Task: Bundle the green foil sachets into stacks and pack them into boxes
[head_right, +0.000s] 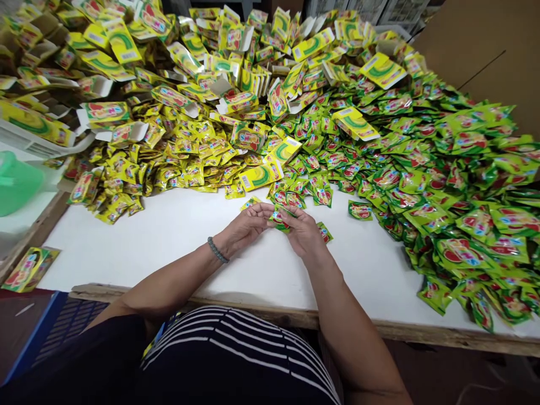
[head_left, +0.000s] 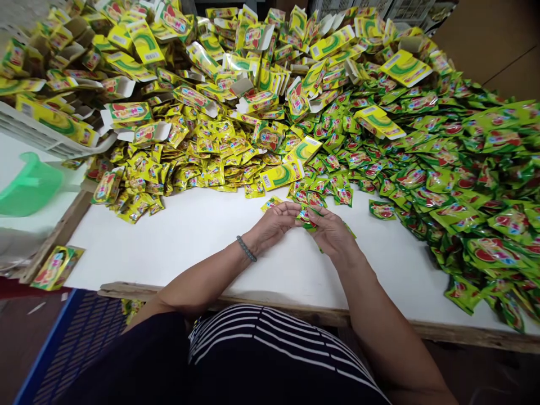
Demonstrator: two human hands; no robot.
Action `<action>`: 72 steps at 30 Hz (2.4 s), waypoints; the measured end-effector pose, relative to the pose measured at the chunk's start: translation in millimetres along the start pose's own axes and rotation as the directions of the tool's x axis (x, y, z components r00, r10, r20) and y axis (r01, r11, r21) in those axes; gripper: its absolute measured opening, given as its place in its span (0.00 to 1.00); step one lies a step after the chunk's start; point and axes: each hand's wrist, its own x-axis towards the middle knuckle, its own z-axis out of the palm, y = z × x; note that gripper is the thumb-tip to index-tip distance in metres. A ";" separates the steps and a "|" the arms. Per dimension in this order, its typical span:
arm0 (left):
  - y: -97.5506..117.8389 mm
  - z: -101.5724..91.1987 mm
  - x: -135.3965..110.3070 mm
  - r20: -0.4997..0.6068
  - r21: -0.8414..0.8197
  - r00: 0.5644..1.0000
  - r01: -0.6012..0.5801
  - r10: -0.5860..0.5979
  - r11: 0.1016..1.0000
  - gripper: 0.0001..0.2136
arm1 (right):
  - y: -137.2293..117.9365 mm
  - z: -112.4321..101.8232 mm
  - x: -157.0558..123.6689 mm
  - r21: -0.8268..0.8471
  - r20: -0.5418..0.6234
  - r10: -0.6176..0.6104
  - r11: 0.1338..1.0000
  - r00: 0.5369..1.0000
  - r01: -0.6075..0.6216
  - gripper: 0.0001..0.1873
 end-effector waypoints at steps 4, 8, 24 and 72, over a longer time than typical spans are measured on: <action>10.4 -3.3 -1.4 0.040 0.077 0.997 -0.062 0.059 0.995 0.17 | -1.7 7.6 -5.1 -0.105 -0.084 -0.027 0.994 0.996 0.018 0.22; 33.3 -9.5 -3.0 -0.012 0.482 0.985 -0.146 0.173 0.864 0.18 | -2.3 3.2 -2.1 -0.245 -0.213 -0.214 0.956 0.953 0.160 0.20; 7.3 -12.6 6.4 -0.212 0.583 0.941 -0.093 0.262 0.807 0.18 | 3.4 0.6 5.3 -0.214 -0.230 -0.145 0.972 0.962 0.095 0.22; 23.6 -31.5 -25.5 0.017 0.536 0.998 -0.057 0.057 0.842 0.23 | -20.6 -29.5 2.3 -0.423 0.113 -0.150 0.887 0.982 0.184 0.14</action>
